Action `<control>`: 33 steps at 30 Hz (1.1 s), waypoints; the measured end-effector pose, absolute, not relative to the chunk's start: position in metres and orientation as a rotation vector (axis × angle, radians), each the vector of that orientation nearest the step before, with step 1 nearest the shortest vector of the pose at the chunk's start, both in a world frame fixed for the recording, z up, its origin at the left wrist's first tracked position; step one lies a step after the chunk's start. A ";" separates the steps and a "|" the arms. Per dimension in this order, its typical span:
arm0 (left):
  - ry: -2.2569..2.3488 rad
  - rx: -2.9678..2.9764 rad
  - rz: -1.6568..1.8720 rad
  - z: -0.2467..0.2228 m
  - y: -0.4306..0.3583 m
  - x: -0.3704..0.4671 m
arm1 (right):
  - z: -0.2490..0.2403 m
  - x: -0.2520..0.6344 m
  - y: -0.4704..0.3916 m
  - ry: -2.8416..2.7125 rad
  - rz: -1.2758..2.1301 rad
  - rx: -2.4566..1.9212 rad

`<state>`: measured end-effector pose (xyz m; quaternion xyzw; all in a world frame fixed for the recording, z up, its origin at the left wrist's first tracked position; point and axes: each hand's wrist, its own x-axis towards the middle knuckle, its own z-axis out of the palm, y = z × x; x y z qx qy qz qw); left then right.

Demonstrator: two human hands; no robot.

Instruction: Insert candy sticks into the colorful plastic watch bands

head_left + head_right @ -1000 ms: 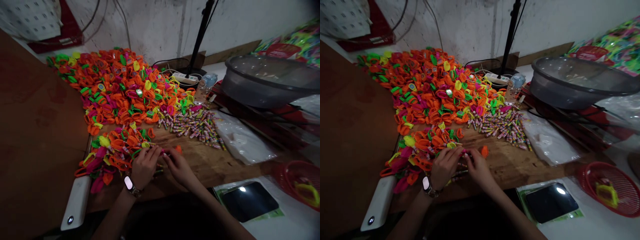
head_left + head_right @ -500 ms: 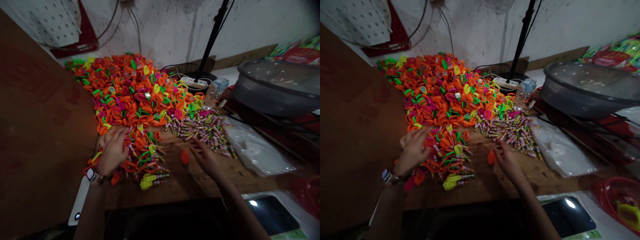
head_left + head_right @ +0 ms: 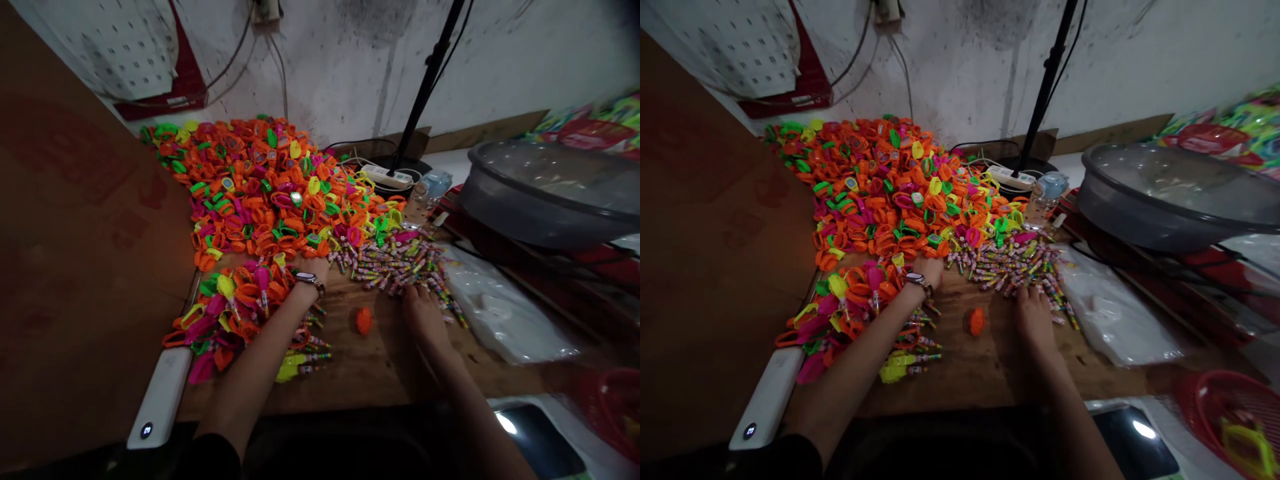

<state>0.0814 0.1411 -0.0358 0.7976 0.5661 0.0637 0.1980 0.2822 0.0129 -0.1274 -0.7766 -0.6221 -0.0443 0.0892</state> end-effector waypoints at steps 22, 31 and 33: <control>0.753 0.431 0.834 -0.011 0.025 0.007 | -0.123 0.275 -0.007 -1.974 0.182 -2.155; 0.808 0.718 0.905 -0.016 0.018 0.001 | -0.122 0.288 -0.007 -1.817 0.286 -1.879; 0.803 0.775 0.936 -0.015 0.016 0.001 | -0.101 0.269 -0.014 -1.604 0.376 -1.686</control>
